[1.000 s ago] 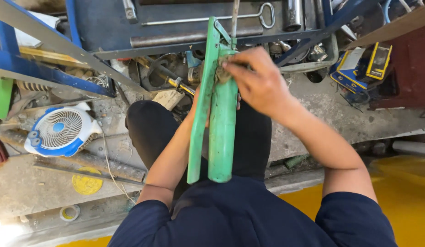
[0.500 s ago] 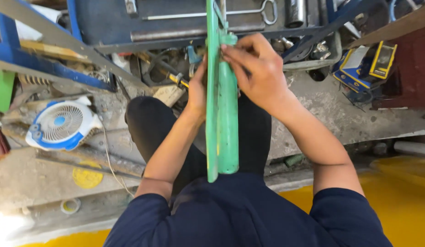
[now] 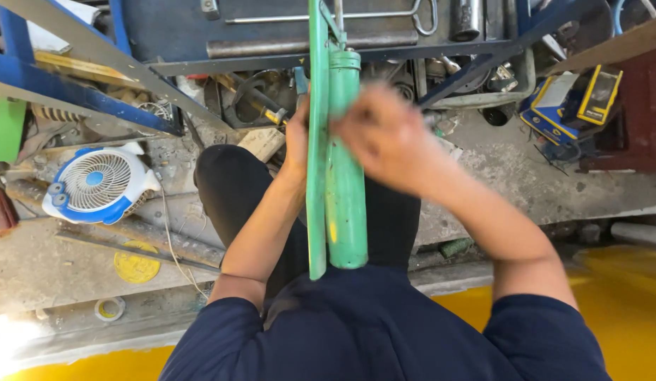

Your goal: Cleaning a manual grease gun using a cloth and metal tools.

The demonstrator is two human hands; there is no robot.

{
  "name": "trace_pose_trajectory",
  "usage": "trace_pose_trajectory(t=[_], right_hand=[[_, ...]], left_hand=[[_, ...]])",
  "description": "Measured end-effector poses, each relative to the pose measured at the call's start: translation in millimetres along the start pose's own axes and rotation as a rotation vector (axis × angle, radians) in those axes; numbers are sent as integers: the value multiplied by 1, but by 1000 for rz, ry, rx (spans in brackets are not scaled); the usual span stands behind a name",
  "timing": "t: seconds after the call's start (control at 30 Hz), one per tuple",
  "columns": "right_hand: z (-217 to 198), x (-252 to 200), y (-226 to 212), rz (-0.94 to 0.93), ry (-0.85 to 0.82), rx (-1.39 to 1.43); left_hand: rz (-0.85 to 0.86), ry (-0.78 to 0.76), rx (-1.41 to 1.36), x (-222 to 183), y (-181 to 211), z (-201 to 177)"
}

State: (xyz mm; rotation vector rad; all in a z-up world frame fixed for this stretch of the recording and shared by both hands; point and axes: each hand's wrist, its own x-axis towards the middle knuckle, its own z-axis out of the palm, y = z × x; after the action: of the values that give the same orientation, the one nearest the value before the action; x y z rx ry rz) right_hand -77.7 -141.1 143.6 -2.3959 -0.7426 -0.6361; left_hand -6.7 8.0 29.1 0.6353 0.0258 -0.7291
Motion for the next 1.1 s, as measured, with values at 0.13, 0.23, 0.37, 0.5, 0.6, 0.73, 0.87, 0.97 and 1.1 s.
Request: trace_pose_trajectory(t=[0.13,0.23,0.37,0.5,0.6,0.73,0.87,0.97,1.1], right_hand=[[0,-33,-29,-49,-180,44],[1,-36,-24,-61,-257,219],[3,-16,-3,37,-133,83],[13,-19,-17,92,-26,67],[6,-47,-41,-122,-271,150],[-6,-64,-52,-184,-293,254],[4,-58,-18,-165,-262,98],[5,-22,23,-98,-59,-83],[10,11,49,-55,218,-75]], left_hand=[[28,-3,-50,4,2,-4],[47,-75,-45,4,-7,-16],[101,-42,-2,1,-7,-8],[55,-49,-65,4,-2,-10],[96,-87,-94,4,9,-2],[99,-123,-172,5,16,-13],[98,-313,-166,2,10,-22],[25,-392,-145,-6,1,-19],[-39,-373,-177,-7,-14,-29]])
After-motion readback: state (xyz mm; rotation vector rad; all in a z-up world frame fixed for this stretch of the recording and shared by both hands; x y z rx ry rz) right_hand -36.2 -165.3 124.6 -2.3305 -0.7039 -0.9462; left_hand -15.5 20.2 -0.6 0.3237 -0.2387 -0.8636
